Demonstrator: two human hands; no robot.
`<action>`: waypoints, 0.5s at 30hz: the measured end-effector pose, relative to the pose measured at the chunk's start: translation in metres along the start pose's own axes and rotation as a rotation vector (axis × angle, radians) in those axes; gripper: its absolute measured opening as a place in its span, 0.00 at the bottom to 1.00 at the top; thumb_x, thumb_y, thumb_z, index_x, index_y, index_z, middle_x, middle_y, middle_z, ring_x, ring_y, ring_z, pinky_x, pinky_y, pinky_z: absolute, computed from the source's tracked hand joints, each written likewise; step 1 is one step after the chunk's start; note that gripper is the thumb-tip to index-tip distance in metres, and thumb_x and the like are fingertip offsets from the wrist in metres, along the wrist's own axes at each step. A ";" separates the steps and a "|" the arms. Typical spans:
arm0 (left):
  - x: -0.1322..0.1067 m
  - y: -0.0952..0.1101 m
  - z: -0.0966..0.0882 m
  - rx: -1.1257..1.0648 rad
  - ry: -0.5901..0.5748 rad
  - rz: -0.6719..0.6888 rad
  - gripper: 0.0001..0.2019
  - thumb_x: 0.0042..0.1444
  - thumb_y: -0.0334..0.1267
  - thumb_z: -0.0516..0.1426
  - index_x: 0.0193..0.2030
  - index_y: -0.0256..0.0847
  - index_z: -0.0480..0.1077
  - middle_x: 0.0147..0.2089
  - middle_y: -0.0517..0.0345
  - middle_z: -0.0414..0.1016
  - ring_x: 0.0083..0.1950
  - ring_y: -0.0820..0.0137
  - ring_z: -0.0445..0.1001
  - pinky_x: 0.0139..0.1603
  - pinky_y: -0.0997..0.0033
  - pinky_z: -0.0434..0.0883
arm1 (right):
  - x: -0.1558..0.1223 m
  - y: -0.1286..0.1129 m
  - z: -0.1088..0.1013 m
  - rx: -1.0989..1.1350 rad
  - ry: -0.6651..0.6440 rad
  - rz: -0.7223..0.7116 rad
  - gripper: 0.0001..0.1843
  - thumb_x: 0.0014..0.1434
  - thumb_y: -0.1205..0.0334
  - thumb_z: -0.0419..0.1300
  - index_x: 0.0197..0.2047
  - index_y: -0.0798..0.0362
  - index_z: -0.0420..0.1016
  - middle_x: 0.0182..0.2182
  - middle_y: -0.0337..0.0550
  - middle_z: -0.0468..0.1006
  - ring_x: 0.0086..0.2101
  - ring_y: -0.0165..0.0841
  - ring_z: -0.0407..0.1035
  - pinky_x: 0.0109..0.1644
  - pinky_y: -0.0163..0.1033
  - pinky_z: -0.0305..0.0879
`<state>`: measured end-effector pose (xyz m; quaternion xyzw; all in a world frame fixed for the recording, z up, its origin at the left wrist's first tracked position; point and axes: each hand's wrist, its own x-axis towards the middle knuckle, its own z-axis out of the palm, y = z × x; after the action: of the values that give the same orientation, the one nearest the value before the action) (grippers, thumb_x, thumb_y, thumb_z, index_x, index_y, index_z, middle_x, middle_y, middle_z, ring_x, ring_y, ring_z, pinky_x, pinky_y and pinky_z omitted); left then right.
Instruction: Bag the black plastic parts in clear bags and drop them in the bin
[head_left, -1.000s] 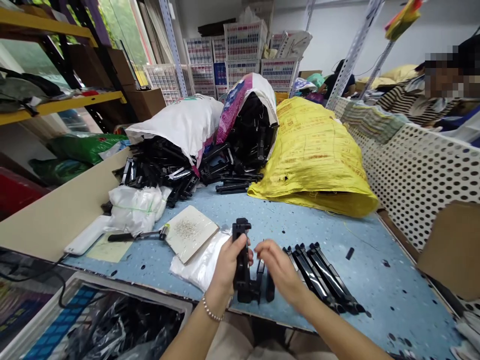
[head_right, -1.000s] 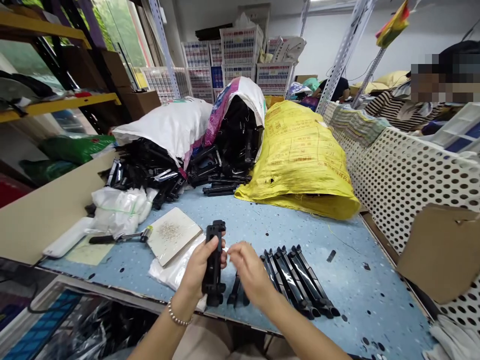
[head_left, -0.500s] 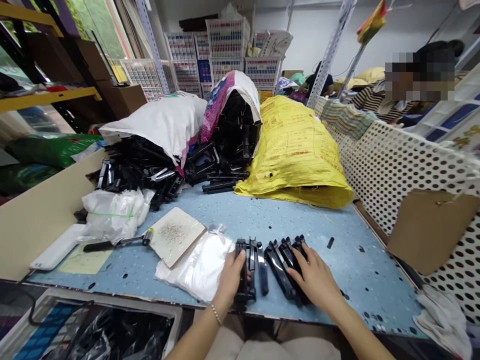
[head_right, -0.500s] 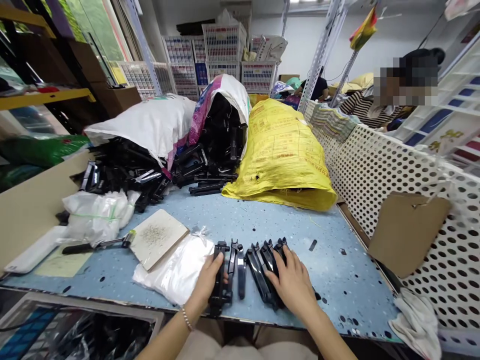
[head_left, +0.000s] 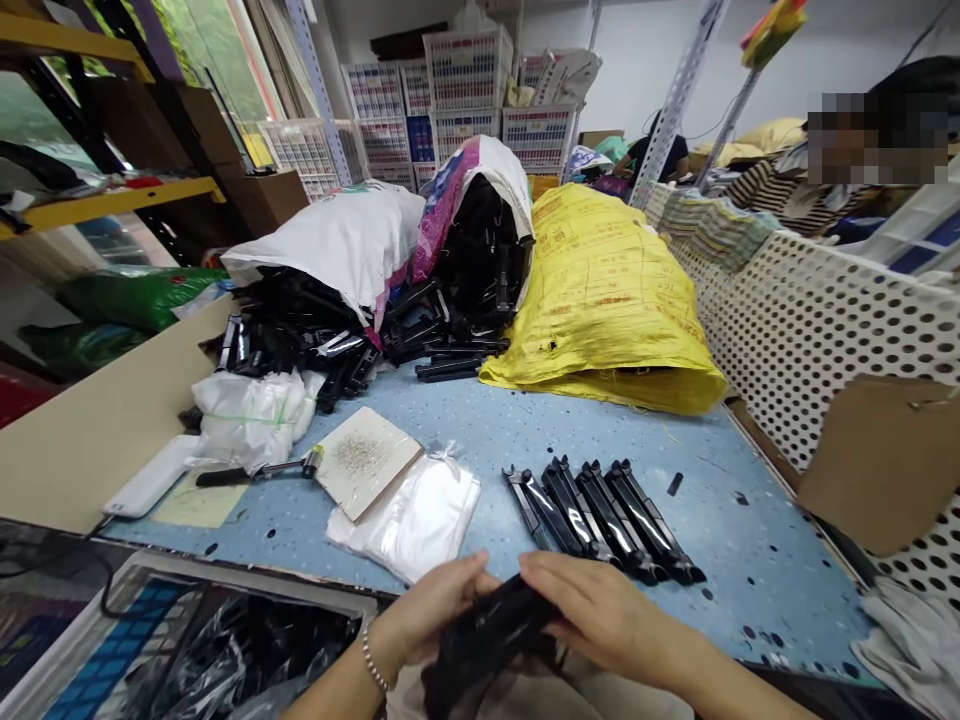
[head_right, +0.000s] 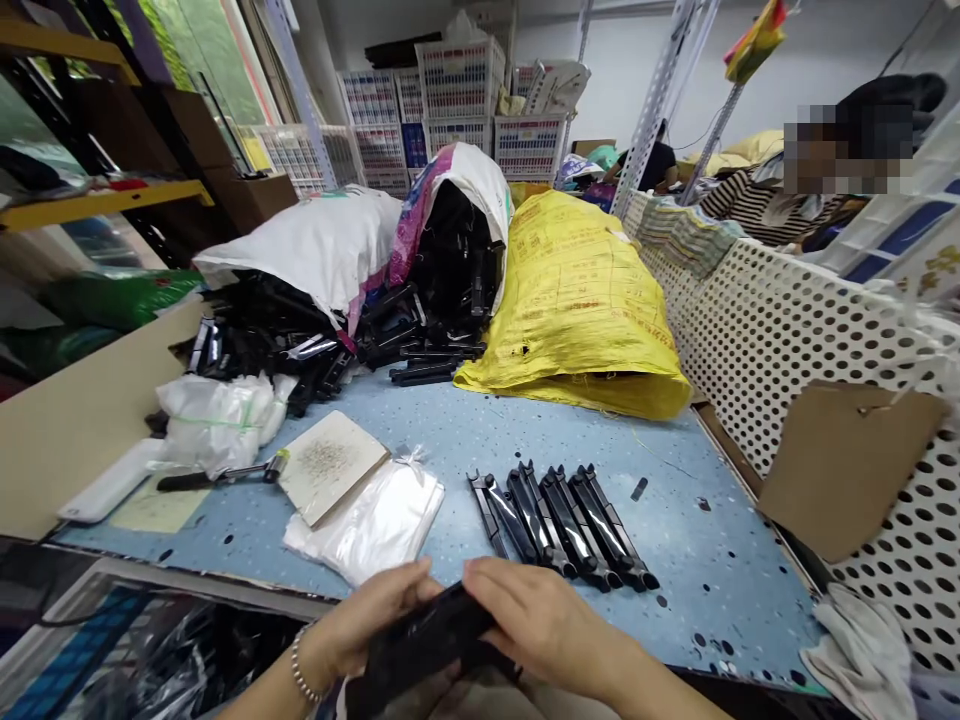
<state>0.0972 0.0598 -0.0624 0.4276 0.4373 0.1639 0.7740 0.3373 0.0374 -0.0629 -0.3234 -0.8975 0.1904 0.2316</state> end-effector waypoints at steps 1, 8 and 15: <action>0.002 -0.002 -0.007 0.165 0.230 0.144 0.26 0.56 0.58 0.49 0.34 0.38 0.76 0.34 0.45 0.77 0.38 0.56 0.75 0.40 0.59 0.70 | 0.002 0.005 0.004 0.089 0.040 0.101 0.25 0.61 0.62 0.57 0.61 0.52 0.62 0.54 0.53 0.73 0.53 0.41 0.68 0.55 0.45 0.69; 0.029 -0.016 -0.060 0.858 0.789 0.245 0.05 0.49 0.31 0.57 0.24 0.40 0.70 0.33 0.53 0.69 0.38 0.64 0.69 0.39 0.67 0.63 | 0.050 0.012 0.047 1.103 0.496 0.673 0.24 0.54 0.50 0.63 0.52 0.51 0.69 0.44 0.51 0.79 0.45 0.45 0.75 0.47 0.51 0.71; 0.026 -0.006 -0.094 0.446 0.683 0.271 0.14 0.46 0.46 0.57 0.20 0.38 0.66 0.20 0.64 0.63 0.25 0.73 0.62 0.28 0.74 0.60 | 0.082 0.003 0.053 1.556 0.618 0.801 0.18 0.52 0.53 0.66 0.43 0.55 0.76 0.42 0.49 0.80 0.42 0.40 0.76 0.44 0.42 0.72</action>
<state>0.0342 0.1214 -0.1048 0.5594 0.6330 0.2976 0.4448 0.2536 0.0843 -0.0841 -0.3994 -0.2368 0.7100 0.5294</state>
